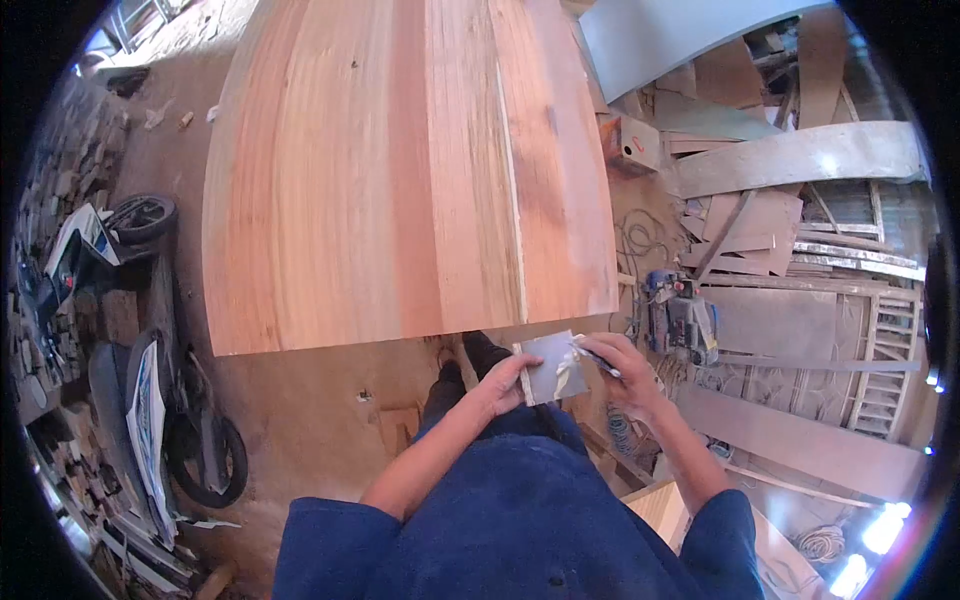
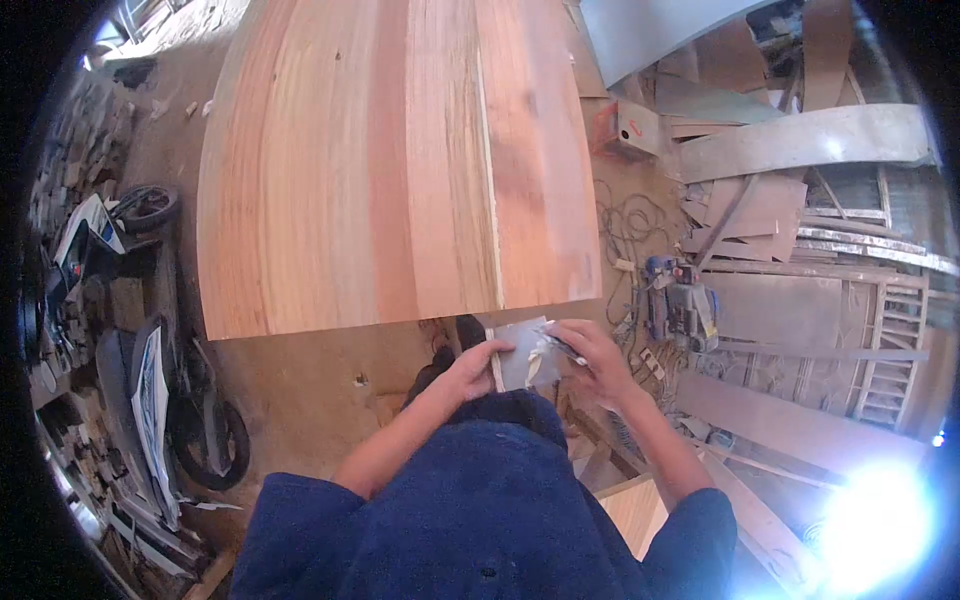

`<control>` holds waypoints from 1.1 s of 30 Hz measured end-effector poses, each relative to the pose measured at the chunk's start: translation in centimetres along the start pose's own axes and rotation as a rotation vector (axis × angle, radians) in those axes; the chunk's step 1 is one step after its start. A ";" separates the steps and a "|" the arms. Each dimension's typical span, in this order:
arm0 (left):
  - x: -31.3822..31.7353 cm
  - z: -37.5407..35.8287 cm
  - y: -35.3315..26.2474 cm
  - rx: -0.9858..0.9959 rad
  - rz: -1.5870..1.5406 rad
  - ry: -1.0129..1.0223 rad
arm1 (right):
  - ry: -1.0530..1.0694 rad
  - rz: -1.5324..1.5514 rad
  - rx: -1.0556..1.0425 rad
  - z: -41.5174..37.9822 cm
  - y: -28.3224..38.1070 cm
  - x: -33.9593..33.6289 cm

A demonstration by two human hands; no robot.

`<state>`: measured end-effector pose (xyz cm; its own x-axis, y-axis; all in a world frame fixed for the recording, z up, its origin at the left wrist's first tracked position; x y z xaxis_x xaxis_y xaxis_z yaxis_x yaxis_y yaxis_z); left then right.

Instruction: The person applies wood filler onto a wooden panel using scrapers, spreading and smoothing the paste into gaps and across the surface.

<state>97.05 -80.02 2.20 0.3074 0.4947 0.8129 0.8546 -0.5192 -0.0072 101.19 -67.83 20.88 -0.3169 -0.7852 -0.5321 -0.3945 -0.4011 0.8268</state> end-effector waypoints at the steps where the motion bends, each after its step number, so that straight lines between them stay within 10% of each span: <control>1: 1.2 -0.5 -1.1 0.031 0.013 -0.008 | -0.011 -0.009 -0.054 -0.4 2.0 -1.1; 12: 13.2 -5.5 -10.5 0.432 0.169 0.115 | -0.462 -0.148 -0.327 -0.9 5.1 -4.3; 21: 14.2 -7.9 -12.9 0.577 0.103 0.016 | -0.204 -0.159 -0.150 -1.8 1.8 -3.4; 27: 14.2 -8.8 -17.5 0.910 0.300 -0.075 | -0.753 0.995 0.314 -1.6 -1.2 -4.6; 33: 14.3 -6.1 -13.3 0.864 0.566 -0.142 | -0.864 1.127 0.507 -0.4 -4.3 -1.2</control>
<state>87.50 -70.26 17.44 0.7554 0.4410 0.4846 0.5611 -0.0533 -0.8260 103.59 -65.28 18.05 -0.9729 0.0217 0.2302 0.2042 0.5477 0.8114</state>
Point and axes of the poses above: each hand's wrist, its own z-axis towards the middle knuckle, its own x-axis out of the palm, y = z × x, the point moved 8 cm from there along z, towards the middle knuckle, and after that the axes turned 10 degrees about z, right-handed, at the moved point
